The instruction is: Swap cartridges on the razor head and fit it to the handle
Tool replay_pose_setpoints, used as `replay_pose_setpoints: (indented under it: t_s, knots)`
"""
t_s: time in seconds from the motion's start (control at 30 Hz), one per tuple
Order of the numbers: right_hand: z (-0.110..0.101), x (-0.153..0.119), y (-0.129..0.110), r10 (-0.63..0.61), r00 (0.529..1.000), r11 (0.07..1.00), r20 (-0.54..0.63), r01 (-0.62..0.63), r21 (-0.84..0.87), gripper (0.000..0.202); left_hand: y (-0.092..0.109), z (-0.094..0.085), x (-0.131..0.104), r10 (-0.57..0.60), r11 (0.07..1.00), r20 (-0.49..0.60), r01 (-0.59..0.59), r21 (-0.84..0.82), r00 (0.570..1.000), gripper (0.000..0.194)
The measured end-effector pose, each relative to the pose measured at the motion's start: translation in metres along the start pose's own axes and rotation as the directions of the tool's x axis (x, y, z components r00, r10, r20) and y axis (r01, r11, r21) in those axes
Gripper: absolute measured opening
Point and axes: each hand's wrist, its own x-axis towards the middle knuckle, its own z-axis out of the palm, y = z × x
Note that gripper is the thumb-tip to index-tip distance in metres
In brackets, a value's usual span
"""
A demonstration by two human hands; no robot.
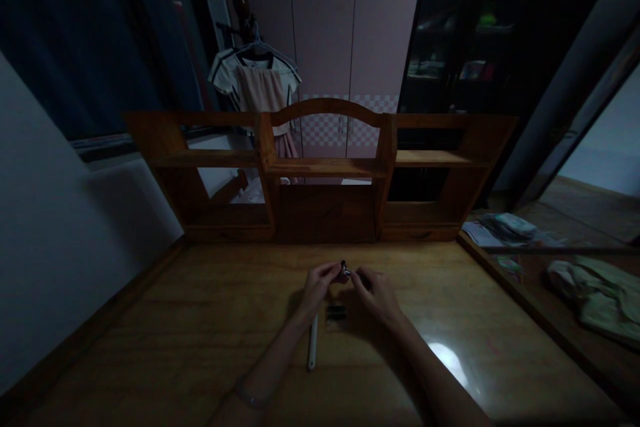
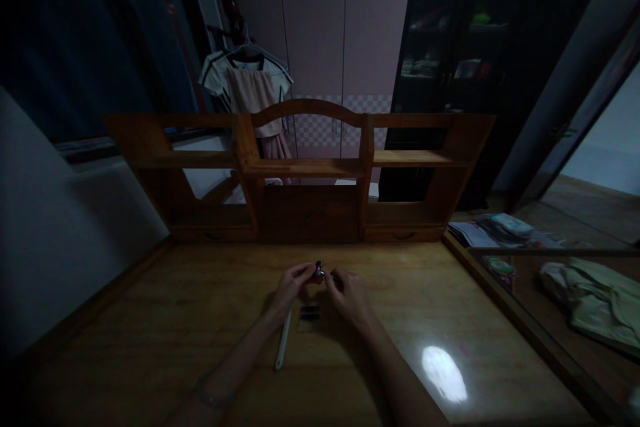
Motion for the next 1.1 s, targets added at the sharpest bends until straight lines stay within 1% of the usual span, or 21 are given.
replay_pose_setpoints:
  t_s: [0.23, 0.4, 0.7, 0.87, 1.03, 1.1]
  knots:
    - [0.0007, -0.0008, 0.0021, 0.010, 1.000, 1.000, 0.007, -0.010, -0.016, 0.035, -0.0035, -0.0009, -0.0001, -0.059, 0.992, -0.012, 0.057, -0.115, 0.998, 0.035]
    - [-0.0006, -0.0012, 0.0014, 0.021, 1.000, 0.999, -0.019, -0.021, 0.029, 0.032, -0.0024, -0.0042, -0.0014, -0.043, 0.984, -0.025, 0.039, -0.173, 0.999, 0.036]
    - [-0.0003, -0.0008, 0.0034, 0.063, 0.998, 0.997, -0.020, -0.062, 0.051, 0.029, 0.0007, 0.0035, -0.0046, 0.012, 0.994, -0.032, -0.016, -0.111, 0.999, 0.034]
    - [0.0013, -0.0014, 0.0028, 0.072, 0.997, 0.996, -0.013, -0.071, 0.062, 0.031, 0.0011, 0.0035, -0.0039, -0.006, 0.997, -0.059, 0.002, -0.078, 0.998, 0.038]
    - [0.0016, -0.0006, 0.0042, 0.062, 0.998, 0.997, -0.008, -0.062, 0.037, 0.035, 0.0029, 0.0011, -0.0044, -0.019, 0.999, -0.038, 0.017, -0.036, 0.999, 0.037]
    - [0.0012, -0.0002, 0.0038, 0.070, 0.997, 0.996, 0.015, -0.070, 0.047, 0.038, 0.0024, -0.0003, -0.0042, -0.034, 0.999, -0.041, 0.032, -0.038, 0.999, 0.035]
